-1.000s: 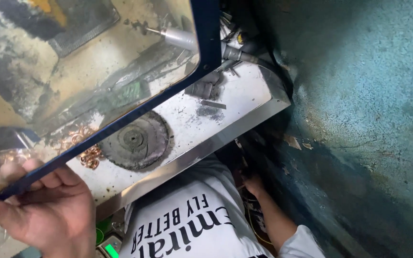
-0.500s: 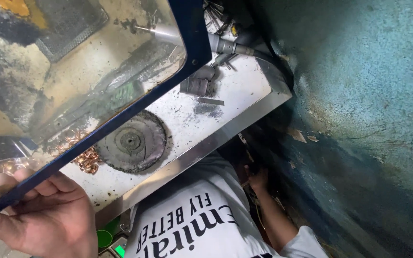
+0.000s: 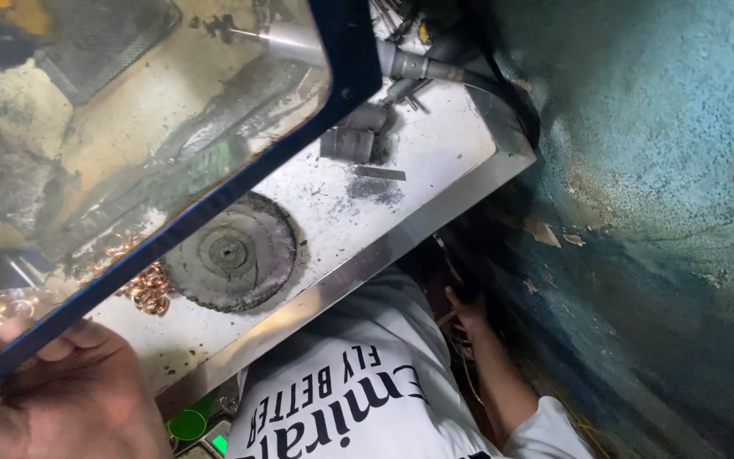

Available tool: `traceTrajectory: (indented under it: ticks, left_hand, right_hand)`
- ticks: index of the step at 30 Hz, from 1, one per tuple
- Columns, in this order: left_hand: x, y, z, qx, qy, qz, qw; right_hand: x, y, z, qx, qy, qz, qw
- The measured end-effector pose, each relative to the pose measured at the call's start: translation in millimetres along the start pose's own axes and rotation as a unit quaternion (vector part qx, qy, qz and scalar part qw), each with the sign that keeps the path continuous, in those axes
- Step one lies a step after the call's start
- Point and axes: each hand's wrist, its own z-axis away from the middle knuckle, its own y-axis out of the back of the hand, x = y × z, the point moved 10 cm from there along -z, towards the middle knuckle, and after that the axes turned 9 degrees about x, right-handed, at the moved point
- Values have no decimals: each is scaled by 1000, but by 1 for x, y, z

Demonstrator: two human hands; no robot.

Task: The person is polishing small copper rings using a handheld rotary tool at a jewelry workbench.

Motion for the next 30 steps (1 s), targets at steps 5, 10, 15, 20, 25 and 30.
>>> traceTrajectory:
  ticks: [5, 10, 15, 20, 25, 30]
  left_hand:
    - [-3, -8, -1, 6, -10, 0, 1000]
    - [0, 7, -18, 29, -74, -23, 997]
    - [10, -15, -12, 11, -206, -68, 976]
    - [-13, 46, -33, 13, -125, 93, 988]
    - [-28, 56, -44, -229, -102, 58, 966]
    - [-34, 127, -75, -26, -24, 90, 995]
  right_hand:
    - [22, -6, -55, -36, 66, 15, 997]
    - [11, 0, -30, 33, 55, 1, 998]
    - [43, -18, -66, 24, 17, 24, 999]
    - [10, -7, -33, 21, 89, 39, 995]
    - [12, -6, -38, -37, 64, 378, 923]
    - [7, 0, -37, 2, 60, 283, 957]
